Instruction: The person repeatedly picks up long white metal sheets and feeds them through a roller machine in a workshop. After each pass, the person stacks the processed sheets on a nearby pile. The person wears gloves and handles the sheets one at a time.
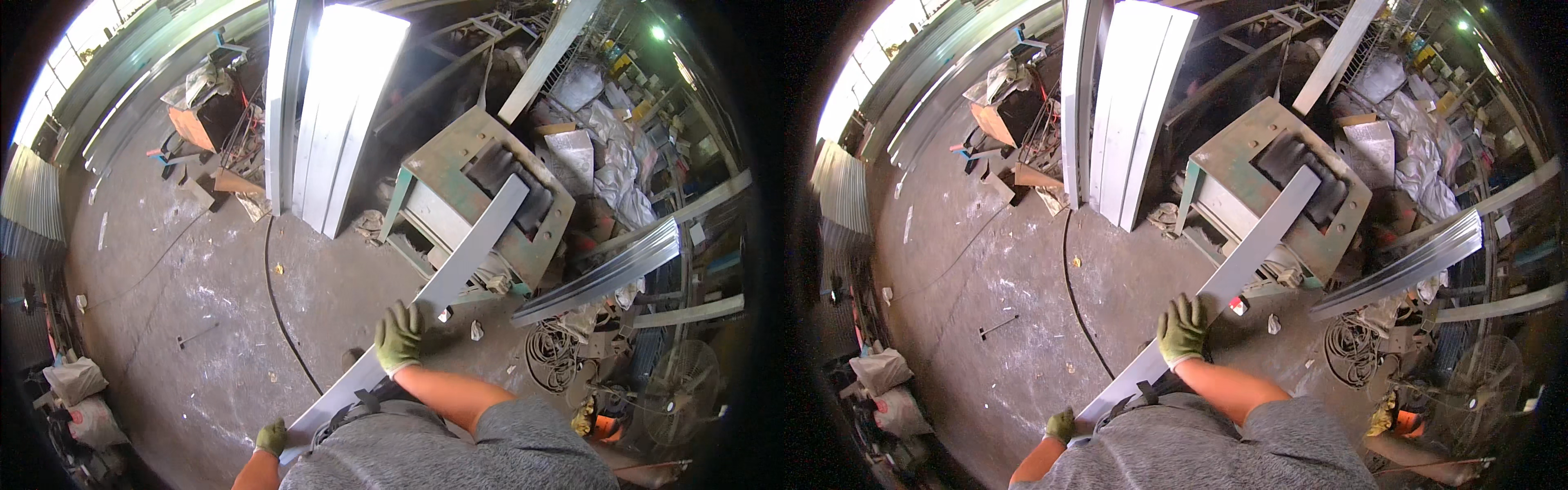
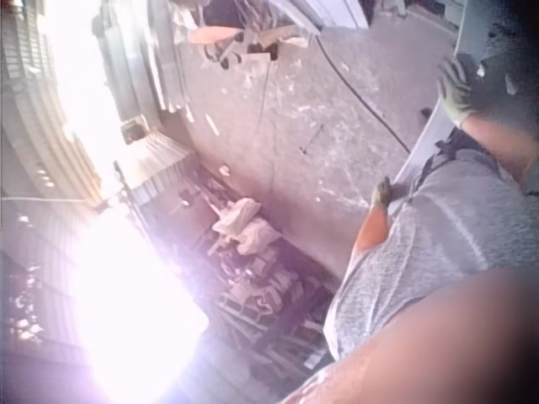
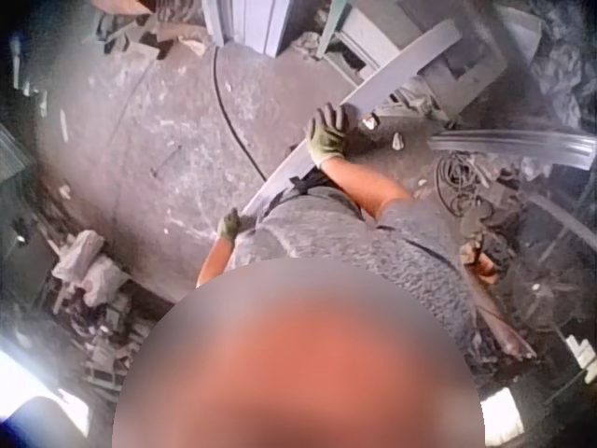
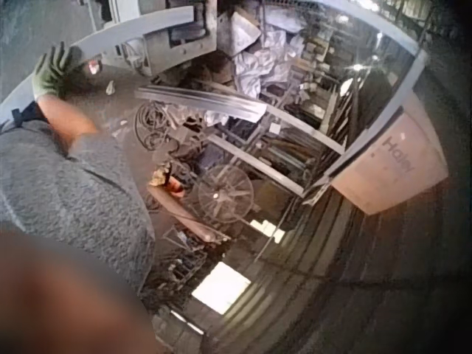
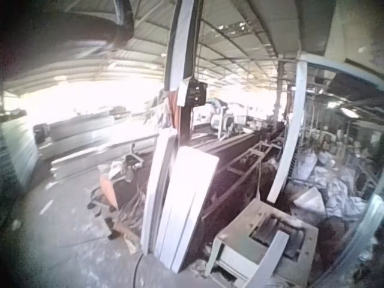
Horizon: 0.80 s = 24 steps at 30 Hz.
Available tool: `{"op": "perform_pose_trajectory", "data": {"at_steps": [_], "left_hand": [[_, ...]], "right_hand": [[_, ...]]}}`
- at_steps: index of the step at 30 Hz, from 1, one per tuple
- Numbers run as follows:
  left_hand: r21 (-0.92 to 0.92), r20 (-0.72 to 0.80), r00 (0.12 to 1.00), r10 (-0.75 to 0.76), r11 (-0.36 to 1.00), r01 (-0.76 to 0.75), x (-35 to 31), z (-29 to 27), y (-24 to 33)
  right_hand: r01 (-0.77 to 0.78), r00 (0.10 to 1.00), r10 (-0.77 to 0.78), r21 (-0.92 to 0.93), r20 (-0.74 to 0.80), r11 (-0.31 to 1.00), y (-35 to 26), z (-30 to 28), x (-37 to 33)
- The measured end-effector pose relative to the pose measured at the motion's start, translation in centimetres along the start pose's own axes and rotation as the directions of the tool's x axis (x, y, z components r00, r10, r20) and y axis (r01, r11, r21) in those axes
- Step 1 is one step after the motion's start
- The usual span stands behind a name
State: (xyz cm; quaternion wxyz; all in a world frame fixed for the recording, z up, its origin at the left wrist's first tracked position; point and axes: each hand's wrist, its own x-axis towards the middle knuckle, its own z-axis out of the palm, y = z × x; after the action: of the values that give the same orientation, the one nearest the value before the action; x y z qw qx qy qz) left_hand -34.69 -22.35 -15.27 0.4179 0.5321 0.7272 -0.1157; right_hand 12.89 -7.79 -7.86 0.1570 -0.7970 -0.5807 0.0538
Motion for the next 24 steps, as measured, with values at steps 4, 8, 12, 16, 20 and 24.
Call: {"op": "perform_pose_trajectory", "data": {"at_steps": [4, 8, 12, 16, 20, 24], "left_hand": [[0.292, 0.025, 0.996, 0.088, 0.952, -0.092, 1.3, 1.0, -4.3], [0.116, 0.020, 0.994, 0.107, 0.987, -0.109, 2.5, 0.8, 0.4], [-0.123, 0.037, 0.920, 0.391, 0.915, -0.384, 1.2, -1.7, 15.3], [0.040, 0.164, 0.938, 0.306, 0.948, -0.316, 0.2, -2.4, 30.0], [0.081, 0.161, 0.910, 0.383, 0.914, -0.399, 2.6, -1.3, 39.7], [0.061, 0.180, 0.897, 0.403, 0.906, -0.419, 4.8, -0.2, 48.9]], "right_hand": [[0.021, 0.998, -0.023, 0.037, 0.065, 0.999, -1.5, -0.2, -1.1], [0.035, 0.999, -0.035, -0.021, 0.002, 0.999, 1.5, -0.9, 2.1], [-0.027, 0.999, 0.032, -0.159, 0.029, 0.987, 8.9, -3.2, 10.4], [0.034, 0.985, -0.075, -0.248, -0.157, 0.968, 17.6, -6.5, 19.2], [-0.110, 0.961, 0.072, -0.130, -0.268, 0.985, 21.8, -6.5, 23.8], [-0.088, 0.946, 0.064, -0.060, -0.319, 0.994, 24.4, -6.0, 24.1]]}}
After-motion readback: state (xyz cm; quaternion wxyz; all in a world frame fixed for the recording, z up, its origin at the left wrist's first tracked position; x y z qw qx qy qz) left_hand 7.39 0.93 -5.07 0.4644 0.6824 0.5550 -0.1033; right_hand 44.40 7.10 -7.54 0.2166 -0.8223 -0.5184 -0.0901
